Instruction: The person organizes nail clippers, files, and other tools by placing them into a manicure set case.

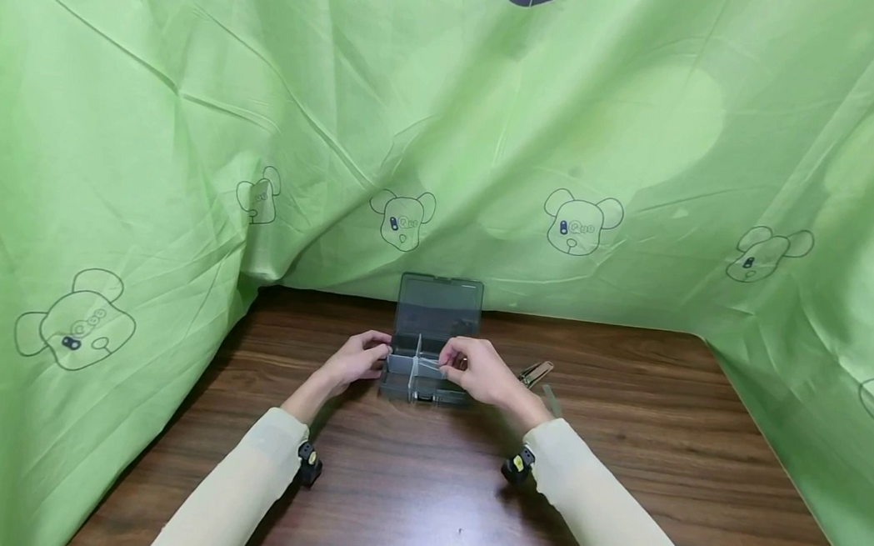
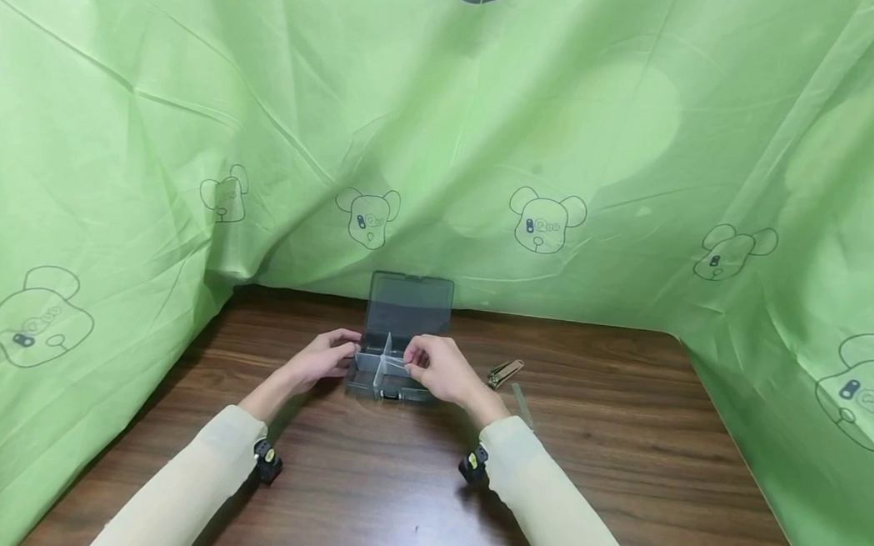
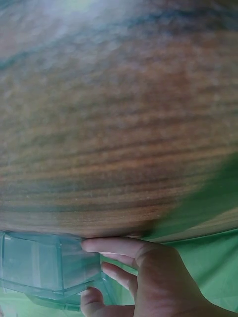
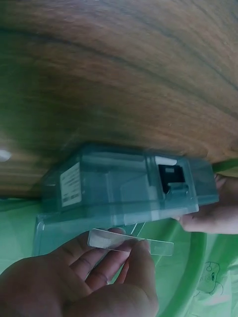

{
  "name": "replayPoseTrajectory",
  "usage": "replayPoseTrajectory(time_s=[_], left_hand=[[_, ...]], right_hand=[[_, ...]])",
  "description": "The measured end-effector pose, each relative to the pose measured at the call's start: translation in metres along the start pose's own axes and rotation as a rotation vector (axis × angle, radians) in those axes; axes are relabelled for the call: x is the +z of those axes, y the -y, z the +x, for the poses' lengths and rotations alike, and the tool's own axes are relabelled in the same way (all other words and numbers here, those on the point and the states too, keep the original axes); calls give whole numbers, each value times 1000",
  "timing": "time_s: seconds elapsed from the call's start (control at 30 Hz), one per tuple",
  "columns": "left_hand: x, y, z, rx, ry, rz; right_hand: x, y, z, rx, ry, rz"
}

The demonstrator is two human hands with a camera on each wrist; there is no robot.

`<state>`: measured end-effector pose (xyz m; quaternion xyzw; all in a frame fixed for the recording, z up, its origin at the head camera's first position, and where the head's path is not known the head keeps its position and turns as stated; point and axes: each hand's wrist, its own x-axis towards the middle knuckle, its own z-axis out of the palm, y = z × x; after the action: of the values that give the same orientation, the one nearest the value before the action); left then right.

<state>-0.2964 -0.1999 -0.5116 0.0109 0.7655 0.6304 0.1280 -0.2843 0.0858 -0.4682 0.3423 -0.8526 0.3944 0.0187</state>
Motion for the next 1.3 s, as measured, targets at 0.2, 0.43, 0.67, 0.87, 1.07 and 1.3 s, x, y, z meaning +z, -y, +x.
replayPoseTrajectory(time_s=[0.2, 0.43, 0.67, 0.87, 1.07, 1.3], left_hand=[[0, -1, 1, 8, 13, -3], [-1, -2, 1, 7, 15, -3], [0, 0, 2, -6, 0, 2], [0, -1, 1, -17, -13, 5], [-1, 0, 3, -6, -6, 2], [-2, 3, 4, -6, -2, 5]], right_hand=[[11, -2, 3, -16, 1, -37], [15, -1, 4, -23, 12, -76], [13, -1, 0, -9, 30, -60], [-1, -1, -10, -45, 29, -74], [-25, -6, -26, -36, 15, -81], [-51, -26, -47, 26, 41, -125]])
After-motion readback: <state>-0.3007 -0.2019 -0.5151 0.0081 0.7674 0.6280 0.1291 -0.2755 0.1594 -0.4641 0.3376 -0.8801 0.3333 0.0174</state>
